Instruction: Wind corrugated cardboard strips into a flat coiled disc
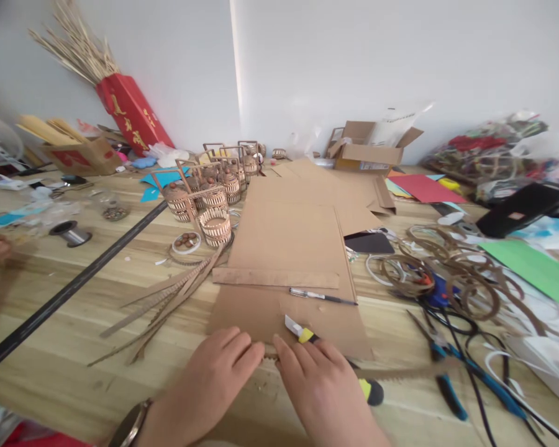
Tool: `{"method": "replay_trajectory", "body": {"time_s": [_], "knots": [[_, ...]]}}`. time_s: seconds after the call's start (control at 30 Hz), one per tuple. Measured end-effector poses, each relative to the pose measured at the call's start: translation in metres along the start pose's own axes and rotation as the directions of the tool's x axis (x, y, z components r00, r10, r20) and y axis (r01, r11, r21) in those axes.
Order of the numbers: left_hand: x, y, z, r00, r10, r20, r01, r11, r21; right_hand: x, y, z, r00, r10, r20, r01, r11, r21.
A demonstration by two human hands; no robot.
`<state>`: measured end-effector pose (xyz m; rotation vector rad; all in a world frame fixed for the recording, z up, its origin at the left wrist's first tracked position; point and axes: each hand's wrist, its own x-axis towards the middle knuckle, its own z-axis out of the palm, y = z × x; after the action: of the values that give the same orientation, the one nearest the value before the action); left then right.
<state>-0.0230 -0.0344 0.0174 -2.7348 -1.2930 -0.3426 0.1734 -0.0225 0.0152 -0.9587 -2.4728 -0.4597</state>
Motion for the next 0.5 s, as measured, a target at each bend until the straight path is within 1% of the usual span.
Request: {"method": "replay_trajectory", "body": {"time_s": [0.07, 0.13, 0.27, 0.33, 0.4, 0.43, 0.47, 0.5], "knots": [[-0.001, 0.003, 0.002, 0.999, -0.046, -0.013, 0.047, 0.999, 0.013, 0.002, -0.003, 0.004, 0.999, 0.038, -0.002, -0.038, 0.997, -0.061], [-0.004, 0.005, 0.006, 0.996, -0.086, 0.015, 0.086, 0.996, -0.002, -0.002, 0.002, 0.006, 0.997, 0.078, 0.000, -0.078, 0.990, -0.117], [-0.013, 0.005, 0.012, 0.982, -0.174, 0.073, 0.176, 0.984, -0.021, -0.021, 0.023, 0.006, 0.982, 0.177, 0.066, -0.162, 0.968, -0.192], [-0.017, 0.000, 0.012, 0.974, -0.201, 0.106, 0.206, 0.978, -0.040, -0.032, 0.037, 0.004, 0.972, 0.219, 0.087, -0.196, 0.955, -0.223], [-0.019, -0.011, 0.009, 0.967, -0.211, 0.140, 0.226, 0.969, -0.100, -0.041, 0.053, 0.000, 0.970, 0.231, 0.076, -0.207, 0.949, -0.238], [-0.019, -0.021, 0.007, 0.962, -0.228, 0.154, 0.249, 0.959, -0.136, -0.044, 0.062, -0.002, 0.969, 0.237, 0.067, -0.214, 0.944, -0.251], [-0.018, -0.033, 0.006, 0.954, -0.262, 0.145, 0.285, 0.944, -0.169, -0.046, 0.070, -0.003, 0.966, 0.250, 0.061, -0.225, 0.936, -0.272], [-0.016, -0.047, 0.004, 0.933, -0.335, 0.131, 0.354, 0.918, -0.178, -0.047, 0.078, -0.004, 0.962, 0.267, 0.049, -0.241, 0.923, -0.300]]}}
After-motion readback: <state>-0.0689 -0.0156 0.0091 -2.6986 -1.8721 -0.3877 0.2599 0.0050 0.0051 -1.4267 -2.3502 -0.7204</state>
